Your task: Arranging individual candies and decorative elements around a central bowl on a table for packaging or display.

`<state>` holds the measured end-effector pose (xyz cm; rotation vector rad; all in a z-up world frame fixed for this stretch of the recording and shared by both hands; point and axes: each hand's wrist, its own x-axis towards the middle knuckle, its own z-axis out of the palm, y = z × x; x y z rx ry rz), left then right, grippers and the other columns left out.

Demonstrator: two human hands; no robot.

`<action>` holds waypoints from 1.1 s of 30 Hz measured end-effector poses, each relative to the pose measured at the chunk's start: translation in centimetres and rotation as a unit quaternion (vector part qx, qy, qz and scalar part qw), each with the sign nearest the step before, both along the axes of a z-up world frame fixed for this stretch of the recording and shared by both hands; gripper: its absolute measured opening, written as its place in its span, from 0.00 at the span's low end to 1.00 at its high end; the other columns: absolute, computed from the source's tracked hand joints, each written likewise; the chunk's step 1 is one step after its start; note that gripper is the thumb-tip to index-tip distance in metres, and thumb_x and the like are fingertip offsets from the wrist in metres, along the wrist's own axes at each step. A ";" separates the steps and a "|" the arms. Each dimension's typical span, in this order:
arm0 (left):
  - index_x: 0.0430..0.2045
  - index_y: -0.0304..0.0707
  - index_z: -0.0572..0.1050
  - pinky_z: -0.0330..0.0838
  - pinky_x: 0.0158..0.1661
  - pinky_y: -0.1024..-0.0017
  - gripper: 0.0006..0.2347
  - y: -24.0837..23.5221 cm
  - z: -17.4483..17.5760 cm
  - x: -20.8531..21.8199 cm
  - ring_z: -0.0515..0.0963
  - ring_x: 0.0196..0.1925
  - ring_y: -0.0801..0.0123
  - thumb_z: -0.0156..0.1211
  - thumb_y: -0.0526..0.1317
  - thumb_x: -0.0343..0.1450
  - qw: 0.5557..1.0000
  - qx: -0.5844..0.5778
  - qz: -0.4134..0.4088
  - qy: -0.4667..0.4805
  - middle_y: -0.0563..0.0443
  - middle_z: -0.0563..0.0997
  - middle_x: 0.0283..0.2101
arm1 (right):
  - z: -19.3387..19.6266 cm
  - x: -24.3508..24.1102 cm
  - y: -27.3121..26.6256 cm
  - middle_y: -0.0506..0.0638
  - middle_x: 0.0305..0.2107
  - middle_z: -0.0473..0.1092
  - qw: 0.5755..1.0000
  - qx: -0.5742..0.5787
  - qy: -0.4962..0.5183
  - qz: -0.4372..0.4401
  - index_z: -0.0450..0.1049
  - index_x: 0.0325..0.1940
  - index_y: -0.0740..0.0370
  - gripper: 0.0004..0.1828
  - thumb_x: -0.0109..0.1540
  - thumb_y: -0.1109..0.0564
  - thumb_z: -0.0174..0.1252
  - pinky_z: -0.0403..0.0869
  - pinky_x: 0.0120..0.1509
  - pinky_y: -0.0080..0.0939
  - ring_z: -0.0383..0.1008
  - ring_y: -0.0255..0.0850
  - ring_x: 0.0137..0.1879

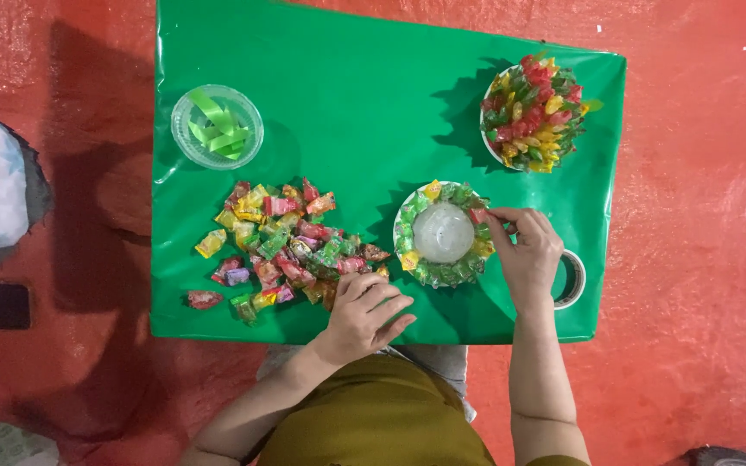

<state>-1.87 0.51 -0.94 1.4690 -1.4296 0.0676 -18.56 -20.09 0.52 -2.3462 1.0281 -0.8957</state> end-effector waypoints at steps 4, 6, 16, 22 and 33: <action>0.31 0.46 0.82 0.69 0.42 0.71 0.11 0.2 -1.4 -0.1 0.76 0.42 0.67 0.57 0.48 0.74 1.000 -0.001 0.000 -0.005 0.57 0.78 0.31 | -0.1 0.3 -0.2 0.51 0.27 0.76 1.000 -0.010 0.009 0.010 0.83 0.38 0.62 0.06 0.61 0.66 0.74 0.72 0.35 0.39 0.70 0.42 0.30; 0.31 0.48 0.83 0.68 0.43 0.70 0.11 0.3 -2.0 -0.3 0.76 0.43 0.66 0.57 0.50 0.74 1.000 0.002 0.004 -0.003 0.58 0.78 0.32 | -0.2 0.4 -0.2 0.52 0.27 0.76 0.999 -0.018 0.012 0.024 0.83 0.39 0.62 0.06 0.61 0.67 0.73 0.72 0.36 0.40 0.70 0.43 0.29; 0.31 0.48 0.84 0.68 0.44 0.69 0.10 0.6 -2.4 -0.4 0.76 0.43 0.66 0.59 0.49 0.73 1.000 0.012 0.000 0.005 0.59 0.79 0.31 | 0.4 1.1 -0.2 0.54 0.28 0.76 0.998 -0.023 0.023 0.047 0.83 0.40 0.64 0.04 0.62 0.66 0.71 0.74 0.38 0.43 0.72 0.46 0.30; 0.33 0.50 0.83 0.68 0.43 0.69 0.10 0.7 -2.7 -0.2 0.77 0.44 0.66 0.58 0.49 0.74 1.000 0.017 -0.014 -0.001 0.59 0.79 0.33 | 0.0 1.0 -0.2 0.54 0.27 0.76 0.998 -0.036 0.032 0.032 0.82 0.40 0.66 0.05 0.62 0.66 0.73 0.73 0.38 0.40 0.71 0.45 0.29; 0.33 0.50 0.82 0.66 0.43 0.70 0.08 0.6 -1.8 0.5 0.76 0.45 0.67 0.58 0.48 0.75 0.999 0.022 -0.027 -0.007 0.60 0.77 0.33 | -0.7 0.4 -0.6 0.49 0.26 0.75 0.999 -0.036 0.039 0.010 0.81 0.36 0.62 0.08 0.59 0.65 0.75 0.71 0.37 0.39 0.68 0.42 0.29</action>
